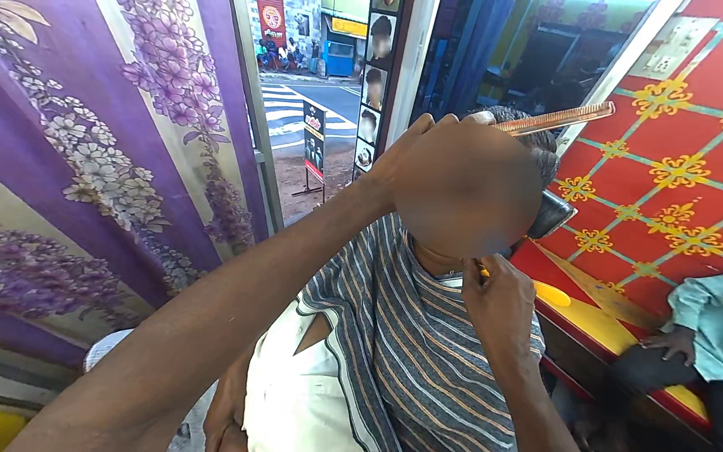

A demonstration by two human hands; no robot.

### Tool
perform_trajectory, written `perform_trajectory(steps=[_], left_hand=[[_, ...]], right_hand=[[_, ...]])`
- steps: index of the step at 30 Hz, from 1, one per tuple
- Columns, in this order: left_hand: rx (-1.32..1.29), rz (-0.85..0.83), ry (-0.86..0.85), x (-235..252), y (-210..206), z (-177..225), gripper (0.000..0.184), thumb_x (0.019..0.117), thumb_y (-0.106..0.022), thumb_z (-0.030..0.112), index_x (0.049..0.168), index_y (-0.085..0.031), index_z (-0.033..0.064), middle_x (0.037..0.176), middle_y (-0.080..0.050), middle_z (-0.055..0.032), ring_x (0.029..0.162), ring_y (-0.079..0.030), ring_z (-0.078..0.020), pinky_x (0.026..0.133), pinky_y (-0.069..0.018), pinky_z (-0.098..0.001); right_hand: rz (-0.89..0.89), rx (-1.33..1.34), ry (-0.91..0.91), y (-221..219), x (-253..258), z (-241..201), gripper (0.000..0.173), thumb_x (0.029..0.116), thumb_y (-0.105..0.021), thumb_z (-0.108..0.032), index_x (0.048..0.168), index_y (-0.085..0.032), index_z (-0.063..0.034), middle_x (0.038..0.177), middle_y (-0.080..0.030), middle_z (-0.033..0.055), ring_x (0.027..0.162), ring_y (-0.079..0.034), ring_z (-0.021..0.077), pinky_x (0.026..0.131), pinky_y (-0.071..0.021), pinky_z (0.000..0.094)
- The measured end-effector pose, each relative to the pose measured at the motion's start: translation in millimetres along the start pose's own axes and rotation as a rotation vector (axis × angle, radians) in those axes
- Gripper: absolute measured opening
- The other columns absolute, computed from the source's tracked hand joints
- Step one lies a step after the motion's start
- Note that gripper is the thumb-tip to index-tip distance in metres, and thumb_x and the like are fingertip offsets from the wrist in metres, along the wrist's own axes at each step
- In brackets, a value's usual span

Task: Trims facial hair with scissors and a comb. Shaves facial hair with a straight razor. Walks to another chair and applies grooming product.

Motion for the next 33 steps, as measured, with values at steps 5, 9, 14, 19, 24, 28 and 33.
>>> perform_trajectory(steps=[5,9,14,19,24,28,33], left_hand=[[-0.004,0.000,-0.002,0,0,-1,0.082,0.0856,-0.070,0.060,0.154,-0.048,0.0193,0.152,-0.049,-0.0173,0.107,-0.061,-0.0327,0.079,-0.0452,-0.0443],[-0.027,-0.004,0.008,1,0,-1,0.086,0.0824,-0.075,0.057,0.154,-0.048,0.0191,0.151,-0.050,-0.0169,0.109,-0.060,-0.0329,0.080,-0.0458,-0.0441],[-0.311,0.094,0.113,-1,5,-13,0.074,0.0869,-0.078,0.045,0.149,-0.054,0.0118,0.142,-0.057,-0.0179,0.116,-0.062,-0.0330,0.089,-0.0525,-0.0469],[-0.587,0.371,0.417,-33,28,-12,0.040,0.1027,-0.062,0.022,0.140,-0.060,0.0081,0.125,-0.059,-0.0133,0.071,-0.056,-0.0092,0.060,-0.0488,-0.0242],[-0.587,0.420,0.541,-83,21,3,0.041,0.1038,-0.059,0.022,0.142,-0.058,0.0077,0.120,-0.059,-0.0123,0.068,-0.053,-0.0078,0.058,-0.0476,-0.0234],[-0.666,0.461,0.770,-108,3,13,0.038,0.1043,-0.057,0.024,0.139,-0.059,0.0101,0.131,-0.062,-0.0069,0.064,-0.053,-0.0060,0.054,-0.0455,-0.0226],[-1.033,0.212,1.254,-118,-21,58,0.034,0.1045,-0.059,0.032,0.131,-0.064,0.0105,0.117,-0.069,-0.0079,0.071,-0.060,-0.0179,0.060,-0.0491,-0.0359]], right_hand=[[0.005,0.010,0.011,-1,0,0,0.018,0.0985,-0.065,-0.018,0.110,-0.077,-0.0094,0.091,-0.074,0.0075,0.073,-0.070,0.0216,0.061,-0.0565,0.0418],[0.120,0.039,0.068,-1,0,2,0.022,0.0991,-0.063,-0.018,0.112,-0.077,-0.0081,0.094,-0.075,0.0073,0.075,-0.070,0.0193,0.063,-0.0570,0.0370],[0.184,0.208,0.051,11,-14,17,0.026,0.1007,-0.059,-0.020,0.117,-0.075,-0.0059,0.100,-0.074,0.0070,0.083,-0.071,0.0119,0.070,-0.0608,0.0282],[0.193,0.301,-0.046,45,-46,50,0.027,0.1011,-0.059,-0.014,0.117,-0.070,0.0050,0.103,-0.074,0.0109,0.086,-0.072,0.0076,0.074,-0.0612,0.0221],[0.105,-0.050,0.038,64,-93,92,0.024,0.0987,-0.058,-0.007,0.113,-0.075,0.0025,0.103,-0.074,0.0204,0.094,-0.071,0.0295,0.086,-0.0578,0.0380],[-0.021,-0.021,0.039,65,-111,104,0.023,0.0969,-0.058,-0.005,0.111,-0.077,0.0004,0.103,-0.074,0.0197,0.096,-0.072,0.0310,0.089,-0.0578,0.0402],[0.086,0.425,-0.111,63,-92,85,0.020,0.0985,-0.059,-0.005,0.110,-0.071,0.0073,0.103,-0.071,0.0103,0.092,-0.069,0.0049,0.081,-0.0590,0.0191]])
Point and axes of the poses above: each hand's wrist, its own x-axis towards the middle knuckle, its own y-axis out of the back of the hand, z = x × y, the point moved 1 cm from there along x, towards the middle knuckle
